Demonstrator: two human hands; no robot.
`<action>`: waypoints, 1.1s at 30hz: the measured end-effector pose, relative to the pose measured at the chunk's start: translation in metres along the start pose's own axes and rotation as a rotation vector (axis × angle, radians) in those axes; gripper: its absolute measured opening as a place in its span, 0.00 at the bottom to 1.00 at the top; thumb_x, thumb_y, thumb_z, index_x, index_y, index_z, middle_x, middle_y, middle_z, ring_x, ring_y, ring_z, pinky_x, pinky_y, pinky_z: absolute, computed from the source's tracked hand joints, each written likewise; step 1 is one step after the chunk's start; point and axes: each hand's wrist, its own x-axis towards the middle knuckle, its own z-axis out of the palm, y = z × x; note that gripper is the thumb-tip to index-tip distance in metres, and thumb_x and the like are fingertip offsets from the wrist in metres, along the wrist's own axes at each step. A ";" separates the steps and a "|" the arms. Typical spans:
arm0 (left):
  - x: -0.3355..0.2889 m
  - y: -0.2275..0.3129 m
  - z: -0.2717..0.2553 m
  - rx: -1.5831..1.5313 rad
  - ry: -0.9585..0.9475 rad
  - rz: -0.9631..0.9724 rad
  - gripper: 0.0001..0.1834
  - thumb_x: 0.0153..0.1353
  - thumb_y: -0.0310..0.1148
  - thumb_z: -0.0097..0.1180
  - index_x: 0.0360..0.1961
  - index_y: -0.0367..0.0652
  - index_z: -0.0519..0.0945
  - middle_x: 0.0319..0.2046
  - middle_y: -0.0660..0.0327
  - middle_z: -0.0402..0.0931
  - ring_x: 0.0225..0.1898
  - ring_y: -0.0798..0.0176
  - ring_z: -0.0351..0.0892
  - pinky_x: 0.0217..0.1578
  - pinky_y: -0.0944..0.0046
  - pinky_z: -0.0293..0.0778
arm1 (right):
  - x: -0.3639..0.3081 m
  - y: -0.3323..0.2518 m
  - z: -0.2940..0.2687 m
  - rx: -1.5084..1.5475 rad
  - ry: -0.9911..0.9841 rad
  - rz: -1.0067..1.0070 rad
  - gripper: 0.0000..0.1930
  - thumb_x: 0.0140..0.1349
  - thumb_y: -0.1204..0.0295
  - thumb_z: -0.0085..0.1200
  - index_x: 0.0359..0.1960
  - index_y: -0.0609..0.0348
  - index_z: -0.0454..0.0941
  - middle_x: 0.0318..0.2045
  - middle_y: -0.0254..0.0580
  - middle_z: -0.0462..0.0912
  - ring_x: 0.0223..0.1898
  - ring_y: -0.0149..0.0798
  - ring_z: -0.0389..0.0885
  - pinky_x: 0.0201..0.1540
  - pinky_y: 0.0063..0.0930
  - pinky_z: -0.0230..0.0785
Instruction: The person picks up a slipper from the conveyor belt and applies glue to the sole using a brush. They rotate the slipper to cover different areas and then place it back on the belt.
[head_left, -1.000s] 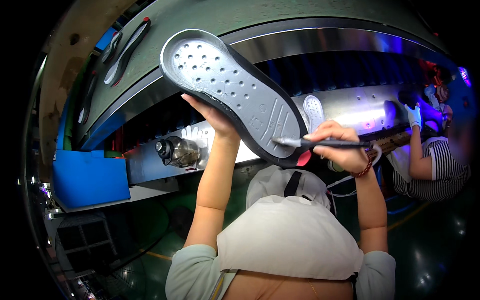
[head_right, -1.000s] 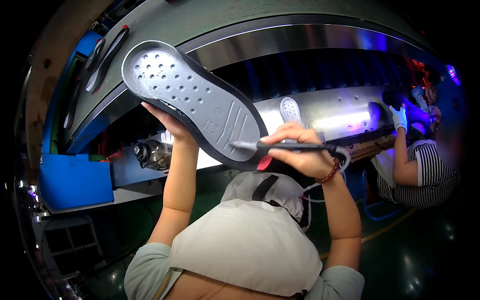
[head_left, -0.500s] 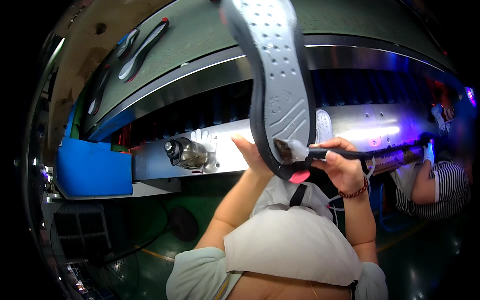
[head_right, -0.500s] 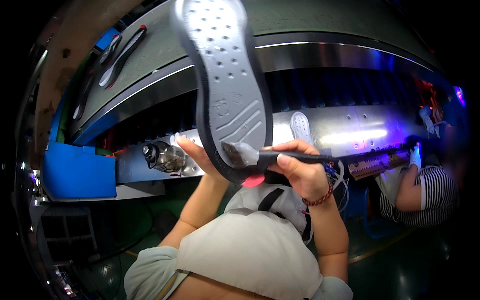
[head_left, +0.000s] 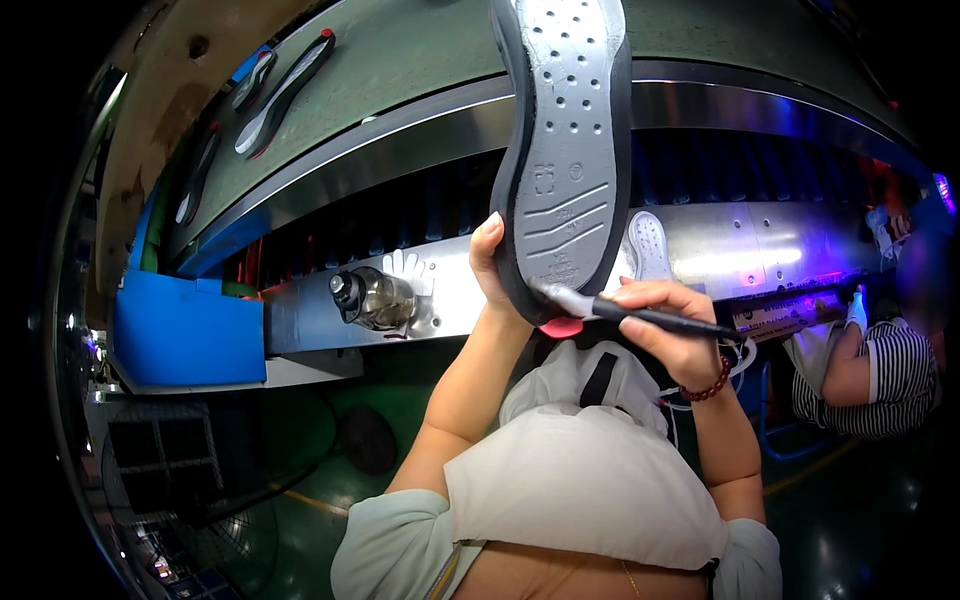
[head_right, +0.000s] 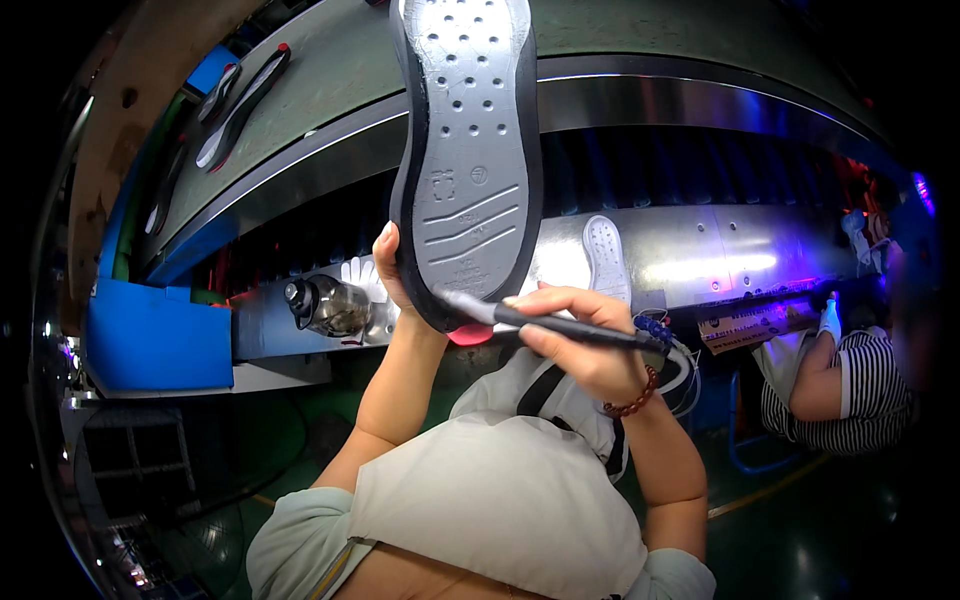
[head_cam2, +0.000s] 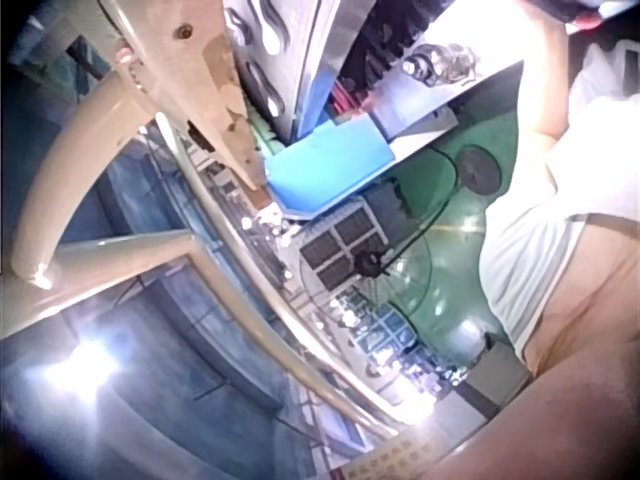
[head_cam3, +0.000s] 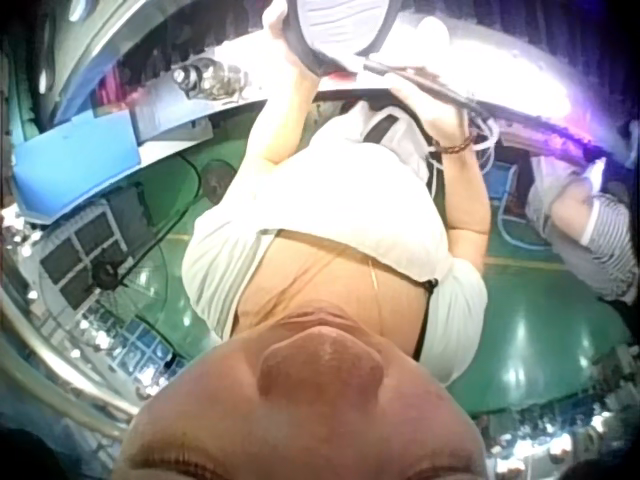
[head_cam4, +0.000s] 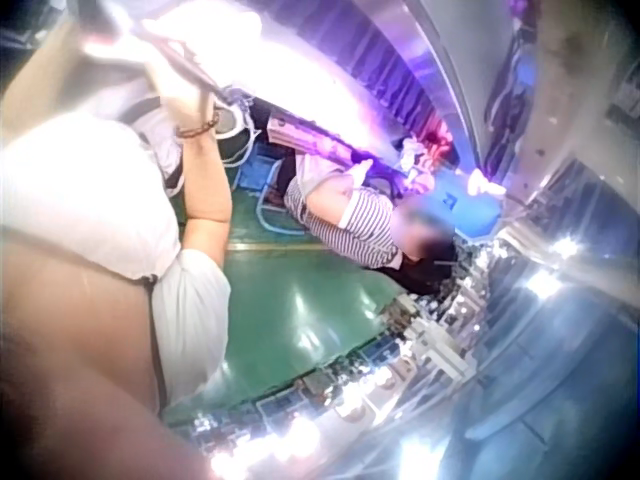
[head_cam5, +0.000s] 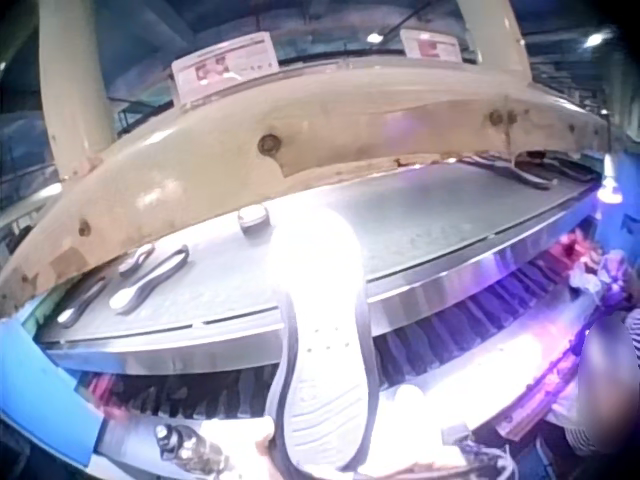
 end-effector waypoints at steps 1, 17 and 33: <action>0.000 0.002 -0.001 -0.001 -0.041 0.002 0.26 0.47 0.41 0.44 0.43 0.31 0.65 0.38 0.49 0.70 0.37 0.56 0.72 0.40 0.61 0.68 | 0.000 0.001 0.000 -0.061 -0.088 -0.098 0.10 0.44 0.83 0.52 0.32 0.66 0.73 0.34 0.46 0.76 0.37 0.34 0.73 0.42 0.25 0.64; 0.011 0.013 -0.019 -0.002 -0.094 -0.180 0.27 0.41 0.36 0.44 0.43 0.27 0.66 0.38 0.45 0.70 0.37 0.53 0.72 0.40 0.60 0.68 | 0.021 -0.016 -0.009 -0.287 -0.114 -0.141 0.09 0.42 0.82 0.54 0.29 0.64 0.76 0.28 0.43 0.77 0.30 0.32 0.75 0.33 0.20 0.65; 0.024 0.029 0.009 0.257 0.242 -0.587 0.19 0.43 0.35 0.44 0.35 0.31 0.72 0.31 0.50 0.74 0.31 0.57 0.74 0.36 0.63 0.70 | 0.036 -0.032 -0.028 -0.397 -0.454 -0.117 0.09 0.42 0.81 0.54 0.29 0.65 0.75 0.28 0.44 0.78 0.32 0.35 0.77 0.37 0.21 0.68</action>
